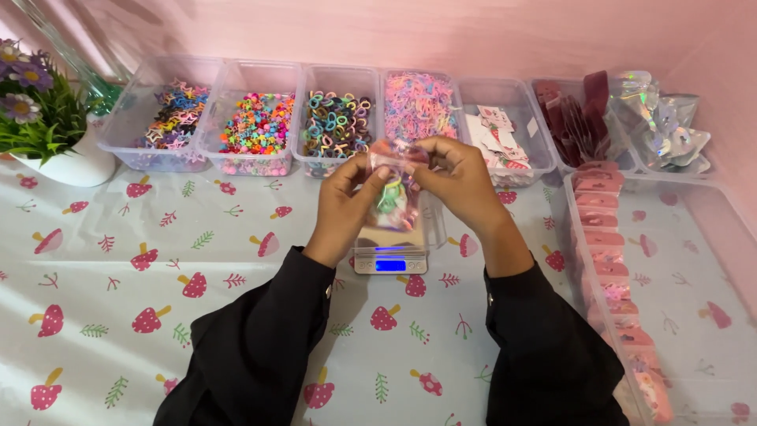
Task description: Sorting and packing small hair accessories from various bins into individual plastic bags and occasionally using a digital scale.
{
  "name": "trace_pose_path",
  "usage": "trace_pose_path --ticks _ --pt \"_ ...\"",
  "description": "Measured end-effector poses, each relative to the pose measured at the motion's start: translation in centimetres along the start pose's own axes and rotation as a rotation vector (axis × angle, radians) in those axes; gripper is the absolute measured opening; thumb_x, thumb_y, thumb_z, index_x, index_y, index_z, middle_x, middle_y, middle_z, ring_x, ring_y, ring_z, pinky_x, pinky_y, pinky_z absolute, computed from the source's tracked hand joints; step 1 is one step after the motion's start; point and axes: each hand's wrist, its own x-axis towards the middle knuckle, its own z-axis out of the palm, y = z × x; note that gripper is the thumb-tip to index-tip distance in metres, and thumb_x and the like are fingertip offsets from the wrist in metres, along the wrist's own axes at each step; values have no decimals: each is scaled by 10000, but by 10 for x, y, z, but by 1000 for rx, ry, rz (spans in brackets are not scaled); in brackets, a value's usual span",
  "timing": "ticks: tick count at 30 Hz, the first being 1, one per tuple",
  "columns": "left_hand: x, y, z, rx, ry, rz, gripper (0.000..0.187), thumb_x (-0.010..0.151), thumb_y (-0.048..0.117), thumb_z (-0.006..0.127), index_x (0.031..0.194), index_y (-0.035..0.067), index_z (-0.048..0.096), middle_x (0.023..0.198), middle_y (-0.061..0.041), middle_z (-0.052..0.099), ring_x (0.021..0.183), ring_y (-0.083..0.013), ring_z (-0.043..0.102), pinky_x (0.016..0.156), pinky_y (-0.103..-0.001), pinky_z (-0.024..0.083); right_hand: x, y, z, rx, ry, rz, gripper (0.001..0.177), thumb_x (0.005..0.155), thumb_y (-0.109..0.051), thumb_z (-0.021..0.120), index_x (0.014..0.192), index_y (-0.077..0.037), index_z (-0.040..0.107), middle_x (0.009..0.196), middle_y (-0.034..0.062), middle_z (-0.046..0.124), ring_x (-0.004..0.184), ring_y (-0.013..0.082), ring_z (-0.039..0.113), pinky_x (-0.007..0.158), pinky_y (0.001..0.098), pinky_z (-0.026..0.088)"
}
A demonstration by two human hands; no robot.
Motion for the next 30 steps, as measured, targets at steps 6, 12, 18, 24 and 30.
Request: trace_pose_path --ticks 6,12,18,24,30 --pt "-1 -19 3 24 96 70 57 920 118 773 976 106 777 790 12 639 780 -61 598 651 -226 587 2 21 6 -78 -23 -48 97 852 -8 740 947 -24 753 776 21 588 738 40 562 559 161 534" --pt "-9 -2 10 99 116 124 81 895 83 776 972 101 789 787 -31 685 795 -72 617 667 -244 584 1 33 10 -105 -39 -139 26 867 -30 769 886 -18 756 733 48 601 718 73 529 567 200 495" --pt "-2 -31 2 73 105 125 78 899 64 752 971 80 779 789 -49 678 801 -91 598 685 -280 565 3 44 15 -104 -39 -178 55 858 -35 780 852 -14 730 744 57 605 710 87 510 577 222 452" --pt "-7 -15 4 65 125 104 66 927 70 711 964 71 766 783 -46 669 792 -99 577 684 -292 562 2 41 14 -96 -64 -145 51 885 -41 774 903 -6 740 809 86 649 757 107 550 600 233 481" --pt "-8 -11 1 114 127 104 223 1035 174 579 916 112 758 740 -4 643 761 -95 559 674 -269 511 5 48 6 -53 -72 -59 146 884 10 708 1013 1 778 866 103 668 755 117 605 646 230 580"
